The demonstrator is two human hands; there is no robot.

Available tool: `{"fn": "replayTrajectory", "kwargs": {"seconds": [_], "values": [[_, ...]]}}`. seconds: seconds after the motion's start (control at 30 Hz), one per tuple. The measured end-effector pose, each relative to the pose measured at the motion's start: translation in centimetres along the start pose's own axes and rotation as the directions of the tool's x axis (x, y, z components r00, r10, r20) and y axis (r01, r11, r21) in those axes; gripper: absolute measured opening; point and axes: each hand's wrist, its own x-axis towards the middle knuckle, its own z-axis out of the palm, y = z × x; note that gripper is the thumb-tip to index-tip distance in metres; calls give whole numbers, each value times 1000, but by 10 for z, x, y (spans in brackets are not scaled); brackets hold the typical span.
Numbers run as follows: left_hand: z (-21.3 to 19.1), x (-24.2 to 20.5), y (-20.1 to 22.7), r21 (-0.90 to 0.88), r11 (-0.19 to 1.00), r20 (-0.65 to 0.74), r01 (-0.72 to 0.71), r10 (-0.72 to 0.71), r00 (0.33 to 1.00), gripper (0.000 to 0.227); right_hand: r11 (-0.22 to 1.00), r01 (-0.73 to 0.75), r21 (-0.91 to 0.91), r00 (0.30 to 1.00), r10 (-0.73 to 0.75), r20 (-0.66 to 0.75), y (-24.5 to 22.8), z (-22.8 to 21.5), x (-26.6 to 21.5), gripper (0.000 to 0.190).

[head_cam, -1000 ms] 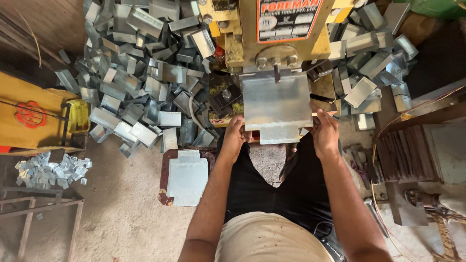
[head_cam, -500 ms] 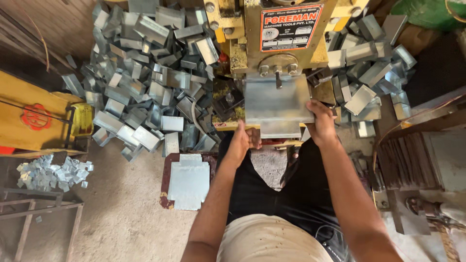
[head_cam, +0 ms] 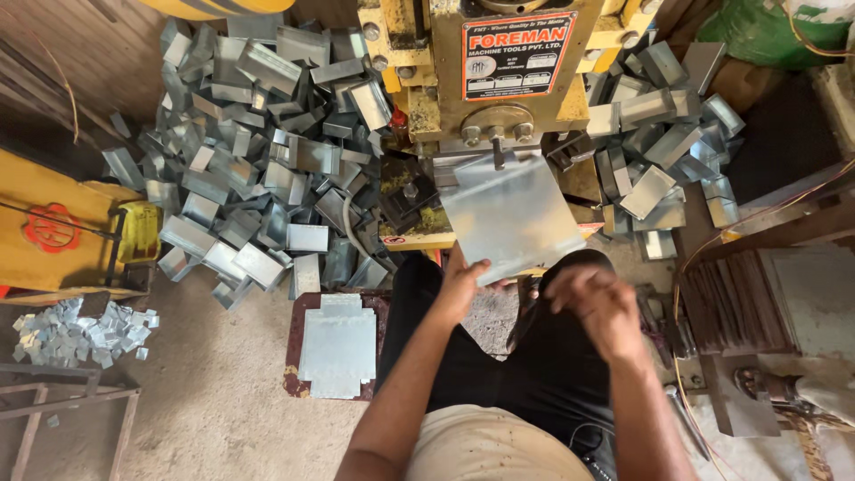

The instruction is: The person sits on the floor and repeatedly places flat metal sheets into a yellow Foreman machine. They operate the press to cut or shape the metal, then remove the processed pieces and place them into a pile on the floor.

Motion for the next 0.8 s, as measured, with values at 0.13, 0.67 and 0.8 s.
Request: {"fn": "replayTrajectory", "kwargs": {"seconds": [0.13,0.67,0.8], "values": [[-22,10,5,-58,998,-76,-21,16,997,45,735,-312,-602,880,-14,-474,18,-31,42,33],[-56,10,17,-87,995,-222,47,-66,973,44,907,-309,286,869,391,-303,48,-21,84,73],[-61,12,8,-115,993,-208,26,-50,977,43,908,-334,253,858,404,-318,40,-15,85,79]]}}
